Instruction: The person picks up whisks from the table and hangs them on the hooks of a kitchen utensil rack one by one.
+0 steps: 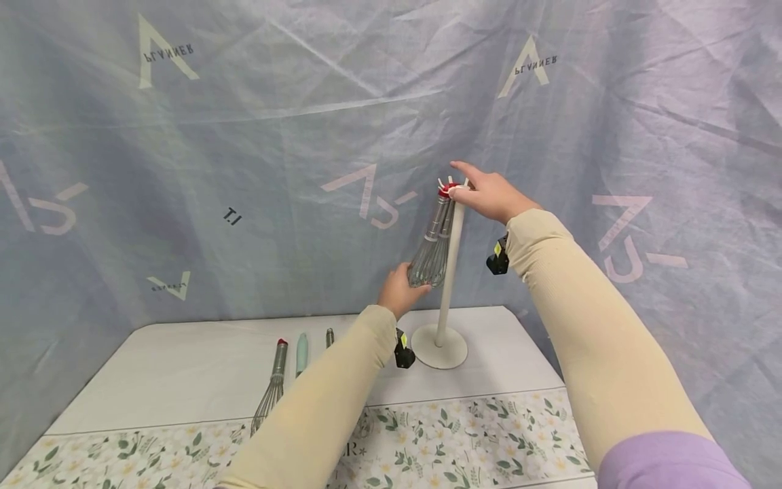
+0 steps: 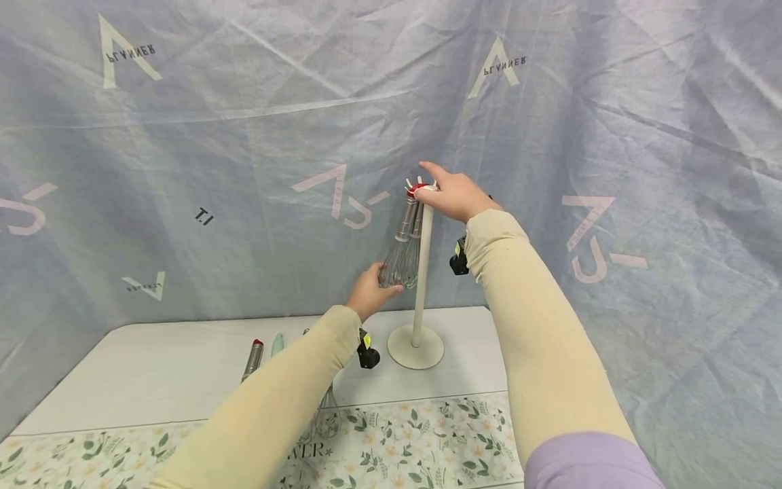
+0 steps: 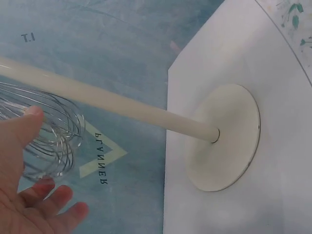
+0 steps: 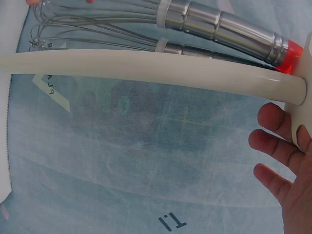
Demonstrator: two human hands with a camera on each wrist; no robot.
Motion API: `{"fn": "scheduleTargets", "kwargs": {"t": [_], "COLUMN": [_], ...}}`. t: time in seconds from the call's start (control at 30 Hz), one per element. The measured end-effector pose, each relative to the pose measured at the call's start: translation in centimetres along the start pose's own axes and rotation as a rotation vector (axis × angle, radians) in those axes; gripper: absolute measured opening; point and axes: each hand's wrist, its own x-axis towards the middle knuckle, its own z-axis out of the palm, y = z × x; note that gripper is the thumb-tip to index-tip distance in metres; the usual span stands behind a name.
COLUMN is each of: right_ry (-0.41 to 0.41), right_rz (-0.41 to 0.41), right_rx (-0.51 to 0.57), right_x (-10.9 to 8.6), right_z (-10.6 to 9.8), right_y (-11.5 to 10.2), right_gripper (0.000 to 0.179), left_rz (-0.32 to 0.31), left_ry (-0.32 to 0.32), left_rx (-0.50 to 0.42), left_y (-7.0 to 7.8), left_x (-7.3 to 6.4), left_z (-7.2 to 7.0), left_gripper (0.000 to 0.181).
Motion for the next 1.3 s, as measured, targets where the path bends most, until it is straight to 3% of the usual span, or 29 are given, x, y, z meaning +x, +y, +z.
{"fn": "scheduleTargets", "kwargs": {"t": [0.3,0.53,0.73,1.03,1.3], "right_ry": [-0.003,-0.005,0.0,0.008,0.002], "right_rz": [0.01,0.012,0.003,-0.004,-0.013], "right_rx": [0.005,0.009,0.006,-0.011,-0.03], "right_x": [-0.1,0.0,-0.1,-0.4,-0.2], "right_z": [0.0,0.2,0.1,-0.1,-0.1], "right_y": [0.0,-0.2,-0.2,-0.1,-0.1], "right_gripper": [0.074,0.073,0.072,0.072,0.071], "left_rz": [0.004,0.001,0.035,0.09,0.105], "left_ry": [-0.06,-0.085,-0.065,-0.067,-0.013], "left_rx": [-0.025,-0.06,-0.087,-0.073,-0.047], "left_y": [-0.5,-0.4,0.0,-0.7,-3.3], "left_x": [-0.5,-1.3,-1.8,-3.4,-5.6], "left_z": [-0.1,-1.3,-2.7,-5.8,-10.1], "left_gripper": [0.063,0.058,0.056,0.054,0.048]}}
